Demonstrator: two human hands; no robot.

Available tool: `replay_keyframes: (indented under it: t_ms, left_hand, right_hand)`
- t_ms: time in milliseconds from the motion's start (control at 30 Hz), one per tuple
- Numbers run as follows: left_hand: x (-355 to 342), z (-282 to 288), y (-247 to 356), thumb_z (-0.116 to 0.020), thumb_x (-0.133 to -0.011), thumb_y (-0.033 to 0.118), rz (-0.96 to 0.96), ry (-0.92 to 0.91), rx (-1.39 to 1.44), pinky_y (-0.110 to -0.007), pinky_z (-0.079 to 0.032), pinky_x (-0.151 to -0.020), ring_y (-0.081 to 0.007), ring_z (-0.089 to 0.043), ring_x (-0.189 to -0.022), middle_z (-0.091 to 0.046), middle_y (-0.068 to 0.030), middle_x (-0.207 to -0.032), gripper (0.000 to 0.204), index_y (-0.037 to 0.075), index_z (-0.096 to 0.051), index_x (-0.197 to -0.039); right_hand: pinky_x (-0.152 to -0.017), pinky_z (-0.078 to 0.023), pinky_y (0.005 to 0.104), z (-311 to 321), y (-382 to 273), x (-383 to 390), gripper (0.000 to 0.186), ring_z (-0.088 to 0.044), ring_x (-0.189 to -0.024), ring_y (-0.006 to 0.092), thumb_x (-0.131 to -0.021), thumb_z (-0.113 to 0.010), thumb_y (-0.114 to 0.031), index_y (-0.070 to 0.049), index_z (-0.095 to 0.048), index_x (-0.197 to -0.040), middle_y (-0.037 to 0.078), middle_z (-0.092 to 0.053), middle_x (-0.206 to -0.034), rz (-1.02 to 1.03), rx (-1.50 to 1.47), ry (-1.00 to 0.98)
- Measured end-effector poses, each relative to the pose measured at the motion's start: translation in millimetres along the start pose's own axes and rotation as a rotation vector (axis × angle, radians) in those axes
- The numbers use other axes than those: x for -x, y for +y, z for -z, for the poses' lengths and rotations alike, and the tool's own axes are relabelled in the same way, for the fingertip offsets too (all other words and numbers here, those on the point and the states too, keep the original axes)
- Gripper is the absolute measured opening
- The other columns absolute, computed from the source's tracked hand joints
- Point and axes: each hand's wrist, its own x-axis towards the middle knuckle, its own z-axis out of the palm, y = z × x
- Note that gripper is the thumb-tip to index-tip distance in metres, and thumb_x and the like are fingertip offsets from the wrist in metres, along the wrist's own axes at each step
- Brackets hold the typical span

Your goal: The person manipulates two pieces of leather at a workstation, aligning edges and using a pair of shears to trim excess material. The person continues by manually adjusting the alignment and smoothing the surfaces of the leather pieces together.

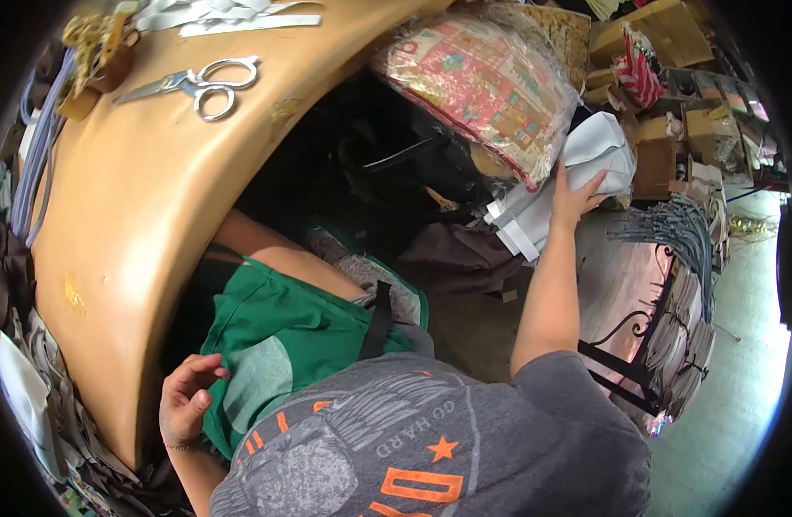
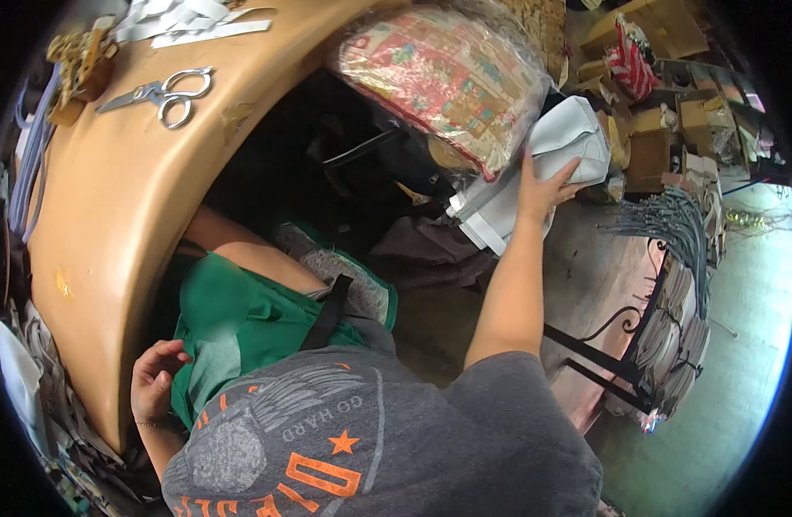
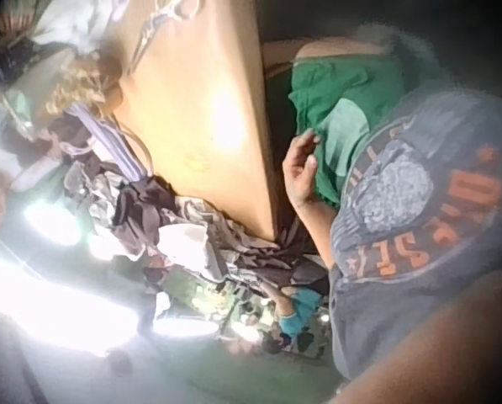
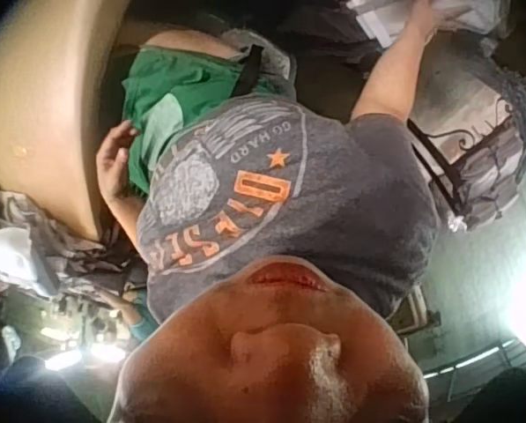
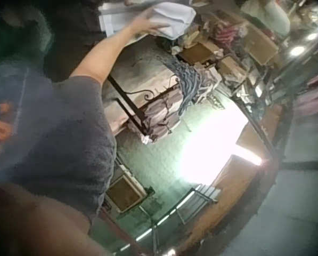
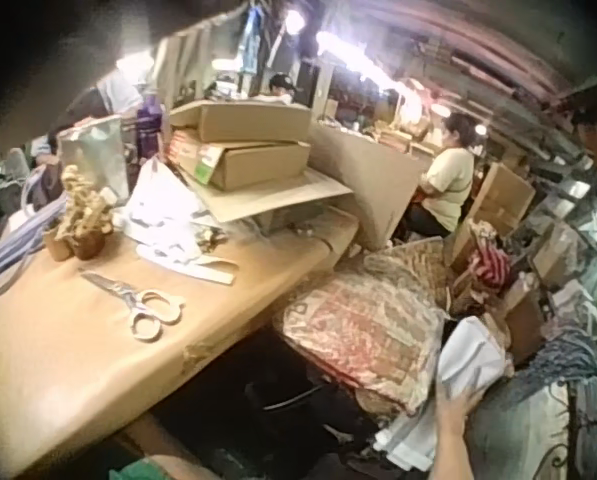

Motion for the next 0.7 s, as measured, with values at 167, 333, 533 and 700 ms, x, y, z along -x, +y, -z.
replay_keyframes:
  t_ms: [167,333,533,700]
  left_hand:
    - [-32.1,-23.4,19.9,-0.069,-0.071,0.031,0.094,-0.116,-0.195,-0.029,-0.039,-0.085,-0.0161,-0.051,-0.091,-0.051,-0.0067,-0.094,0.054,-0.004,-0.054,-0.108]
    - [-66.0,-42.7,25.2,-0.069,-0.072,0.030,0.111,-0.173,-0.200,-0.028,-0.040,-0.082,-0.0145,-0.051,-0.089,-0.051,-0.0058,-0.093,0.052,-0.003,-0.054,-0.109]
    - [-78.3,-34.3,22.4,-0.067,-0.075,0.022,0.199,-0.145,-0.118,-0.024,-0.041,-0.079,-0.0107,-0.051,-0.086,-0.055,-0.0026,-0.091,0.043,-0.002,-0.053,-0.109]
    - [-83.8,-20.0,8.1,-0.066,-0.077,0.020,0.226,-0.089,-0.137,-0.024,-0.042,-0.078,-0.0108,-0.052,-0.087,-0.055,-0.0032,-0.091,0.037,-0.003,-0.055,-0.104]
  right_hand:
    - [-0.100,-0.022,0.0520,10.6,56.7,-17.5,0.110,-0.019,-0.126,0.0395,-0.060,-0.077,-0.037,-0.014,-0.001,-0.137,0.027,-0.009,-0.137,-0.037,-0.124,0.324]
    - [-0.093,-0.036,0.0447,49.7,53.4,-28.5,0.091,-0.042,-0.111,0.0303,-0.068,-0.074,-0.023,0.000,-0.014,-0.133,0.021,-0.033,-0.128,-0.453,-0.988,0.055]
    - [-0.076,-0.048,0.0459,155.7,31.6,-83.3,0.064,-0.054,-0.097,0.0300,-0.067,-0.074,-0.014,0.003,-0.041,-0.120,0.018,-0.049,-0.115,-0.275,-0.831,-0.032]
    - [-0.068,-0.050,0.0435,234.2,10.1,-110.8,0.053,-0.058,-0.088,0.0322,-0.070,-0.071,-0.015,0.002,-0.047,-0.114,0.017,-0.056,-0.107,-0.381,-0.772,0.097]
